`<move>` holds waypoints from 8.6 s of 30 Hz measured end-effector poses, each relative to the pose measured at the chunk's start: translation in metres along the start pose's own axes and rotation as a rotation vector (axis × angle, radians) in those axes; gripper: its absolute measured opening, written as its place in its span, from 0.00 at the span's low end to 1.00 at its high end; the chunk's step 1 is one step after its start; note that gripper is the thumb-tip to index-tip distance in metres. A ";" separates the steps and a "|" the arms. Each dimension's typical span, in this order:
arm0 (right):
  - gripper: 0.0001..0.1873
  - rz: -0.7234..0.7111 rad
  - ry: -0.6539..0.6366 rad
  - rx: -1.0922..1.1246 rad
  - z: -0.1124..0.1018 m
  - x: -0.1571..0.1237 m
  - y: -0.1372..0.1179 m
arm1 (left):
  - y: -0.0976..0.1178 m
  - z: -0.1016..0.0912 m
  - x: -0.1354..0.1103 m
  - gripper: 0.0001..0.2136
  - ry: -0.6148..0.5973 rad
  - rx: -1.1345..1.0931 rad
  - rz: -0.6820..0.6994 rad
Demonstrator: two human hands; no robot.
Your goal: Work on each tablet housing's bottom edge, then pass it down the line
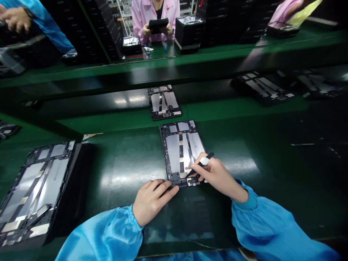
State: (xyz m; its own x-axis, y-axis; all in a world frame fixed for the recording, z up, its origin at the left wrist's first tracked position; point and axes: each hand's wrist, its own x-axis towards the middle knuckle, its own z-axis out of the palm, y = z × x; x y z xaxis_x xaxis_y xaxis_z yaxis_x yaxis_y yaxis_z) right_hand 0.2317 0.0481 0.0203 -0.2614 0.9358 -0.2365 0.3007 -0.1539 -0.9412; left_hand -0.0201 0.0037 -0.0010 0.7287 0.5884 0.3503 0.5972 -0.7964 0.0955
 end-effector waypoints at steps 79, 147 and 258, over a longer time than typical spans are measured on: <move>0.22 -0.297 0.570 0.275 0.005 0.026 0.044 | -0.232 -0.033 0.111 0.15 0.295 -0.399 -1.393; 0.19 -0.535 0.039 -0.345 0.049 -0.017 0.027 | 0.002 0.001 -0.012 0.15 -0.078 0.015 -0.038; 0.10 0.083 -0.276 0.048 0.027 0.026 -0.008 | 0.007 0.008 -0.009 0.08 0.077 -0.151 -0.114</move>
State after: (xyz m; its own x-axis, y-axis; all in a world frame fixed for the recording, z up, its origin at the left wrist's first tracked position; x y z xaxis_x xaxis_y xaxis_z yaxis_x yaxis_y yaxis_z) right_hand 0.1979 0.0654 0.0150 -0.4794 0.7986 -0.3640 0.2898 -0.2475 -0.9246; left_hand -0.0203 -0.0061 -0.0109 0.6278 0.6683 0.3990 0.6134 -0.7403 0.2749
